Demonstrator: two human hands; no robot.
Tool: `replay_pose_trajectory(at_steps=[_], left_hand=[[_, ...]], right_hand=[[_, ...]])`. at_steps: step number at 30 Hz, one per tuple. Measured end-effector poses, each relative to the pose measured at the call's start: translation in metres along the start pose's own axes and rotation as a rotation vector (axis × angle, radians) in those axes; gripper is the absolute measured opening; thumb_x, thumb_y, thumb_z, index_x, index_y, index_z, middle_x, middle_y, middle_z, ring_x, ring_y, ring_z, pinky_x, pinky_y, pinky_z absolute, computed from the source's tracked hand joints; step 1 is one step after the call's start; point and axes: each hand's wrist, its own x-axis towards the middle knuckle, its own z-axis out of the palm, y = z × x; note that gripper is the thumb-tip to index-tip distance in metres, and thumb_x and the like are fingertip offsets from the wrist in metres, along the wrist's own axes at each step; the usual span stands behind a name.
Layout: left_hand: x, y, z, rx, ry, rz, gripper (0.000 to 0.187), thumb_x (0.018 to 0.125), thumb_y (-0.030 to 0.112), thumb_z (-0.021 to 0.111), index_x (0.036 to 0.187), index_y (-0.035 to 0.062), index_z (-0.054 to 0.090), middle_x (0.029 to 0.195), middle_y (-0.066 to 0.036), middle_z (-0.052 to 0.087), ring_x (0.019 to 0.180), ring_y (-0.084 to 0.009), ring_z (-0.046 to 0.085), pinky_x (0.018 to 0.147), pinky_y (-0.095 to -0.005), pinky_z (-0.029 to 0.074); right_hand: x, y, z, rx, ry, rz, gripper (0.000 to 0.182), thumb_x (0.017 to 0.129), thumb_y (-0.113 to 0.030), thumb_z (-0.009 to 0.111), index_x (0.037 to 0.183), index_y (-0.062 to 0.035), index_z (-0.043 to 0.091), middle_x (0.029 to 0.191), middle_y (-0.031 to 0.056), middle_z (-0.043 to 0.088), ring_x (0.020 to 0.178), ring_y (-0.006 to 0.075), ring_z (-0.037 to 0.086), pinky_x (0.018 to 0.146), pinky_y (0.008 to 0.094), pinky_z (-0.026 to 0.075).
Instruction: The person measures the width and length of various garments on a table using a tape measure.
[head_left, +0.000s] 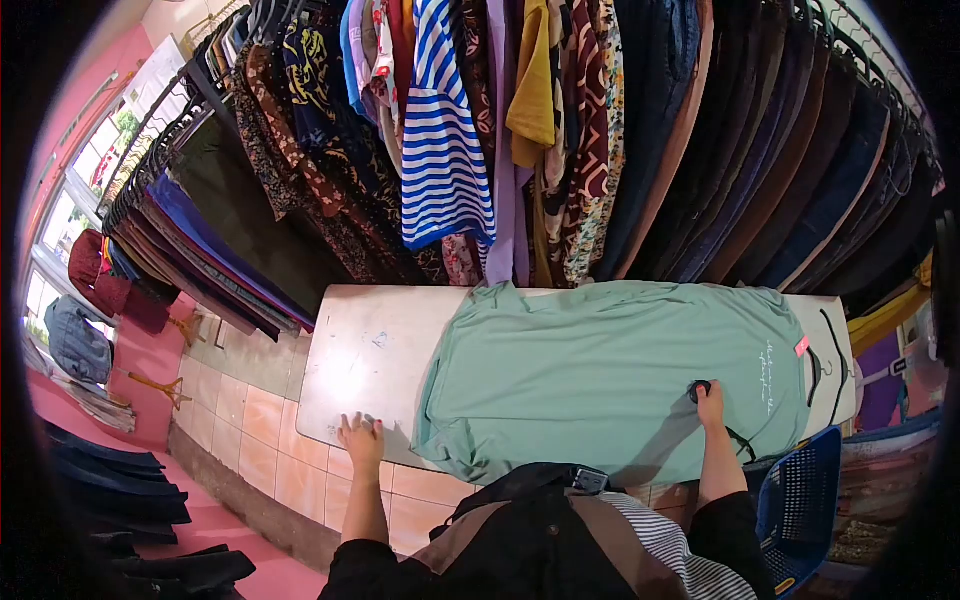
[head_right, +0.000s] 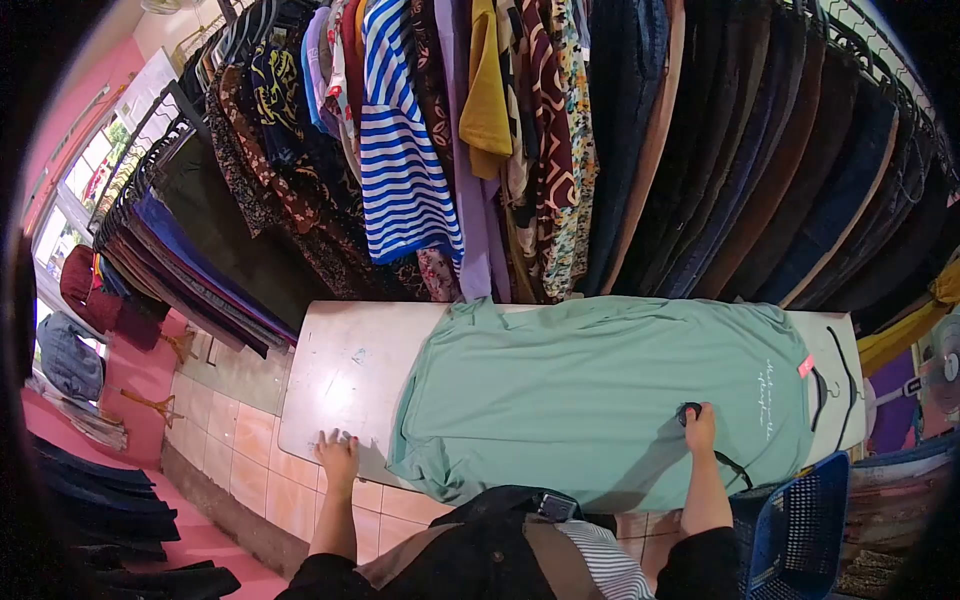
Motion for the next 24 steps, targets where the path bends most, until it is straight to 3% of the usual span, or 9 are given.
replay_pose_trajectory(at_steps=[2,4,6,8,12,14,18,21,24], left_hand=[[0.005,0.006,-0.001,-0.031,0.056,-0.135,0.022,0.085,0.026,0.061,0.091,0.0072,0.070,0.125,-0.021,0.057,0.130,-0.0418,0.038,0.105,-0.0584,0.027],[0.016,0.034,0.018,-0.376,0.076,0.033,0.025,0.083,0.024,0.063,0.101,0.0067,0.066,0.122,-0.022,0.058,0.129,-0.0391,0.040,0.106,-0.0551,0.029],[0.018,0.093,0.012,-0.580,-0.138,0.270,0.043,0.082,0.026,0.066,0.119,0.0070,0.058,0.129,-0.022,0.053,0.131,-0.0370,0.038,0.106,-0.0527,0.031],[0.012,0.142,-0.004,-0.324,-0.207,0.542,0.060,0.081,0.032,0.067,0.133,0.0072,0.049,0.139,-0.020,0.045,0.133,-0.0372,0.035,0.105,-0.0528,0.030],[0.004,0.126,0.025,-0.323,-0.162,0.320,0.069,0.081,0.037,0.066,0.139,0.0081,0.043,0.145,-0.018,0.039,0.135,-0.0381,0.033,0.106,-0.0523,0.030],[0.003,0.102,0.023,-0.214,-0.180,0.209,0.068,0.082,0.038,0.065,0.139,0.0077,0.043,0.144,-0.018,0.040,0.135,-0.0391,0.033,0.106,-0.0521,0.030],[0.017,0.073,0.033,-0.383,-0.128,-0.076,0.068,0.084,0.030,0.063,0.143,0.0090,0.037,0.148,-0.020,0.034,0.135,-0.0408,0.031,0.108,-0.0515,0.028],[0.031,0.095,0.020,-0.235,-0.018,0.099,0.067,0.084,0.030,0.063,0.144,0.0125,0.038,0.150,-0.020,0.031,0.135,-0.0418,0.030,0.108,-0.0534,0.027],[0.029,0.106,0.027,0.040,-0.143,0.219,0.068,0.083,0.031,0.064,0.144,0.0135,0.038,0.150,-0.021,0.029,0.136,-0.0435,0.029,0.108,-0.0550,0.026]], right_hand=[[-0.008,-0.027,-0.012,-0.035,-0.006,0.023,0.034,0.085,-0.019,0.065,0.109,-0.0002,0.051,0.104,0.0213,0.059,0.098,0.0398,0.057,0.086,0.0448,0.045],[-0.017,-0.069,-0.013,-0.022,-0.013,-0.003,0.033,0.082,-0.019,0.068,0.105,-0.0007,0.053,0.099,0.0205,0.061,0.094,0.0392,0.059,0.084,0.0449,0.046],[-0.029,-0.099,-0.003,0.047,-0.020,-0.071,0.032,0.079,-0.019,0.071,0.100,-0.0013,0.055,0.096,0.0199,0.062,0.091,0.0384,0.060,0.081,0.0447,0.047],[-0.044,-0.134,0.007,0.157,-0.126,-0.107,0.033,0.077,-0.017,0.072,0.102,-0.0032,0.056,0.097,0.0193,0.062,0.092,0.0381,0.060,0.081,0.0437,0.047],[-0.076,-0.193,0.021,0.205,-0.316,-0.425,0.035,0.077,-0.017,0.072,0.107,-0.0056,0.056,0.102,0.0180,0.061,0.095,0.0367,0.060,0.082,0.0429,0.049],[-0.091,-0.217,0.021,0.216,-0.418,-0.419,0.036,0.078,-0.017,0.072,0.108,-0.0068,0.055,0.104,0.0174,0.061,0.096,0.0365,0.060,0.082,0.0430,0.049],[-0.100,-0.210,0.041,0.175,-0.537,-0.431,0.038,0.078,-0.018,0.072,0.110,-0.0089,0.054,0.105,0.0165,0.061,0.098,0.0366,0.060,0.082,0.0431,0.049],[-0.105,-0.208,0.048,0.046,-0.619,-0.366,0.037,0.078,-0.019,0.071,0.109,-0.0089,0.055,0.105,0.0165,0.062,0.097,0.0361,0.060,0.082,0.0431,0.049],[-0.109,-0.221,0.045,0.093,-0.662,-0.403,0.036,0.078,-0.019,0.071,0.110,-0.0096,0.055,0.103,0.0158,0.063,0.098,0.0349,0.061,0.082,0.0430,0.049]])
